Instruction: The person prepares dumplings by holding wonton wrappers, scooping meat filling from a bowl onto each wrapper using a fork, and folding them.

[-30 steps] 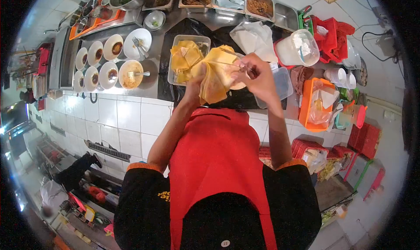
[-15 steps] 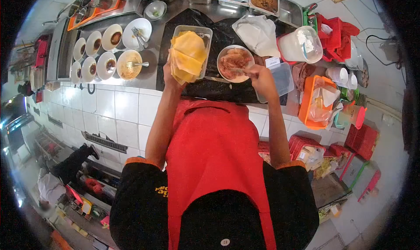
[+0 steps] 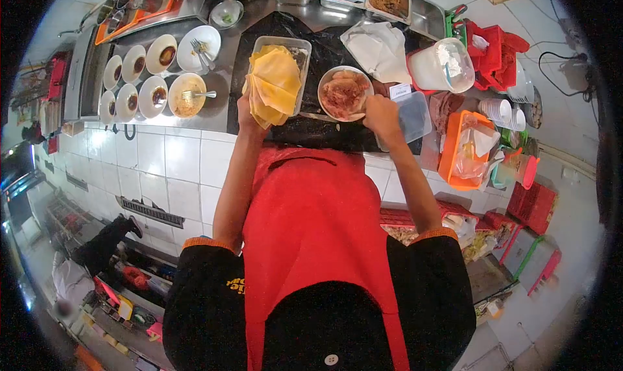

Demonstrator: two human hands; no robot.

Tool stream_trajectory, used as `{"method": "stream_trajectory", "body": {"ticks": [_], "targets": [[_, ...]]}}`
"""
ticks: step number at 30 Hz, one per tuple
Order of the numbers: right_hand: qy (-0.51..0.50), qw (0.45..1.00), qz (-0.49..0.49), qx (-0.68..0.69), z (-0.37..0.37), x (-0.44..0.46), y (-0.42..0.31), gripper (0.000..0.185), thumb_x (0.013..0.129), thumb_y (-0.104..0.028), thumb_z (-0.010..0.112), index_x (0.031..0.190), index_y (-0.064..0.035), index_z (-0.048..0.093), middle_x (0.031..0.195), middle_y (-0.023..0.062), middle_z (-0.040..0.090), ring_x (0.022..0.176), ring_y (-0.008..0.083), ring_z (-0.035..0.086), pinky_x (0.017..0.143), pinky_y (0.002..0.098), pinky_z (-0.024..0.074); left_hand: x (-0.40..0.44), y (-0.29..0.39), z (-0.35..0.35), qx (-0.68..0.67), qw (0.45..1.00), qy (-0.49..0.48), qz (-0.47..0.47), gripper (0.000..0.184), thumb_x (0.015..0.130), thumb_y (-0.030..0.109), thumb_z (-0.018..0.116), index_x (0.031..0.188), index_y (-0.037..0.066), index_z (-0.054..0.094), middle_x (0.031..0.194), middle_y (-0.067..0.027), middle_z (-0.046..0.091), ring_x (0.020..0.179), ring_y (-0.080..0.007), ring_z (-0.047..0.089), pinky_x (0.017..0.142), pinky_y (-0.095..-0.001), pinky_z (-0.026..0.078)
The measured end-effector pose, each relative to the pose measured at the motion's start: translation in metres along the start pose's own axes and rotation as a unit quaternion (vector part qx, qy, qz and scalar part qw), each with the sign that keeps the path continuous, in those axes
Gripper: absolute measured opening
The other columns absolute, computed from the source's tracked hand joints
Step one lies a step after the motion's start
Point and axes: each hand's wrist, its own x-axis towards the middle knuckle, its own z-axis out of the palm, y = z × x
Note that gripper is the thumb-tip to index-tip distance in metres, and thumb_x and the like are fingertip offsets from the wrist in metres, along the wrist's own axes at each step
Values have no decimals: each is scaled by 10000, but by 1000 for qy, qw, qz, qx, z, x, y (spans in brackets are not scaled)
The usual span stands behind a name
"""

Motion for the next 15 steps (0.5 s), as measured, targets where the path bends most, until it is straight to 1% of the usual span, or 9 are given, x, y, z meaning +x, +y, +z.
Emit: {"method": "stream_trajectory", "body": {"ticks": [2,3,6,8,9,11,12,14,15], "targets": [[-2,999,-3,33,-4,1,8,172,636,-109,731,776,-32,668,828,184,684,799,352,683,696,444,550,-4,0,4,-24,999,-28,-7,527,1030,425,341,1368,31,434,1304,-136,554,1158,-296,574,978,-431,480],[-3,1000,-3,31,1,2,7,172,636,-109,731,776,-32,668,828,184,684,799,352,683,696,444,550,-4,-1,3,-25,999,-28,-7,527,1030,425,341,1368,31,434,1304,-136,554,1158,-296,574,978,-431,480],[45,998,-37,-19,7,4,4,119,679,-122,713,770,-60,669,813,179,685,767,335,687,675,455,548,-1,-4,1,-13,999,-33,-5,521,1035,415,327,1380,37,423,1317,-136,546,1165,-297,569,980,-430,479],[-41,998,-16,-34,-8,6,10,140,680,-127,712,762,-34,647,815,197,679,755,348,680,669,458,543,1,-5,1,-6,1000,-21,-1,512,1039,404,315,1388,44,415,1327,-134,539,1173,-297,564,982,-428,478],[-41,998,-17,-35,-13,5,17,140,680,-127,712,762,-34,647,815,197,679,755,348,680,669,458,543,0,-5,4,-7,1000,-21,1,512,1039,404,315,1388,44,415,1327,-134,539,1173,-297,564,982,-428,478],[-28,999,21,28,-22,3,37,143,679,-136,718,785,-49,680,831,183,681,761,348,675,676,459,538,-3,-3,11,-12,1000,-26,-11,506,1034,405,335,1386,50,416,1321,-129,545,1165,-294,571,983,-422,479],[-28,999,19,27,-33,0,40,143,679,-136,718,785,-49,680,831,183,681,761,348,675,676,459,538,-2,-5,10,-13,1000,-26,-9,506,1034,405,335,1386,50,416,1321,-129,545,1165,-294,571,983,-422,479],[-13,990,21,136,-55,-5,41,126,683,-141,715,806,-115,732,843,153,692,774,344,674,688,460,534,1,-9,4,26,1000,2,-3,508,1029,417,353,1379,57,424,1308,-126,555,1151,-289,581,980,-417,482],[-13,990,21,135,-50,-3,41,126,683,-141,715,806,-115,732,843,153,692,774,344,674,688,460,534,1,-11,8,26,1000,2,-2,508,1029,417,353,1379,57,424,1308,-126,555,1151,-289,581,980,-417,482]]}}
